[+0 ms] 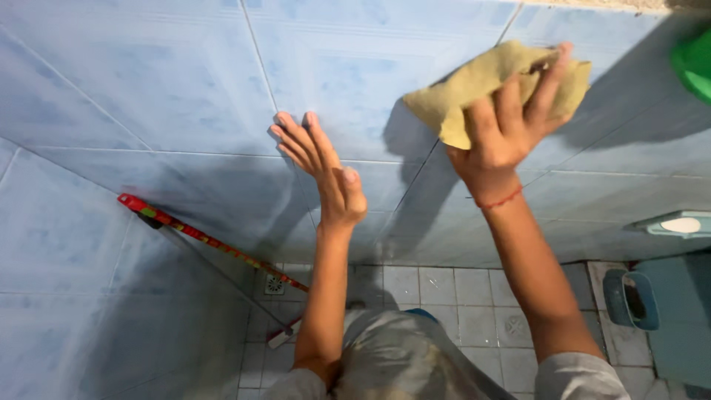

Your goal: The person wipes the tiled bathroom wall using a cloth, moving it repeatedly across different sections of the tiles.

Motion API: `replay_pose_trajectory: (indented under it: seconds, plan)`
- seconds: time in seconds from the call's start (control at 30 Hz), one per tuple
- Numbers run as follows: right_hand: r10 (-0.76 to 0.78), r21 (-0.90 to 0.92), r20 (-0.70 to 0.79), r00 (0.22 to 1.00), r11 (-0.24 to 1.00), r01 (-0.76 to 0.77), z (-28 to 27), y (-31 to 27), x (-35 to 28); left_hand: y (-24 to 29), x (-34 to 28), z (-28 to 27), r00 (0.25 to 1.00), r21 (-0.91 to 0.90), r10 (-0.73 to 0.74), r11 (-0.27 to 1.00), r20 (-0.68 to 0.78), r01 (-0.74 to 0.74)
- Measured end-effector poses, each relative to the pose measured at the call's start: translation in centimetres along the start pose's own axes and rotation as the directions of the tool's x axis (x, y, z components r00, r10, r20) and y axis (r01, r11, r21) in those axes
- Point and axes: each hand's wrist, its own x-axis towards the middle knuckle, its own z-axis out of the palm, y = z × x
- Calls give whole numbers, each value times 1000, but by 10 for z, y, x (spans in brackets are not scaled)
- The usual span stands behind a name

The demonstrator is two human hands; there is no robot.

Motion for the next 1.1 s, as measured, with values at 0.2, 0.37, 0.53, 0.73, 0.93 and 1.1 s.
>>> replay_pose_trajectory:
  seconds: [0.2,0.37,0.53,0.73,0.93,1.1]
  plan:
    - [-383,173,178,906,919,355,-1,-38,-67,21,5,8,1000,88,28,996,10,-29]
    - [-610,270,358,707,792,547,-15,-23,-117,24,5,9,998,60,27,998,65,-31]
    - [-128,30,21,992,991,127,-26,20,-40,36,-4,30,974,53,66,995,219,-80]
    - [167,83,-36,985,983,-163,-21,8,-20,28,-16,56,944,5,111,993,311,-119]
    - [188,242,169,968,944,-226,-2,-24,-192,18,-18,63,942,-15,113,993,315,-114]
    - [239,30,228,944,967,-252,-27,7,-197,19,-22,61,937,-16,112,993,332,-113]
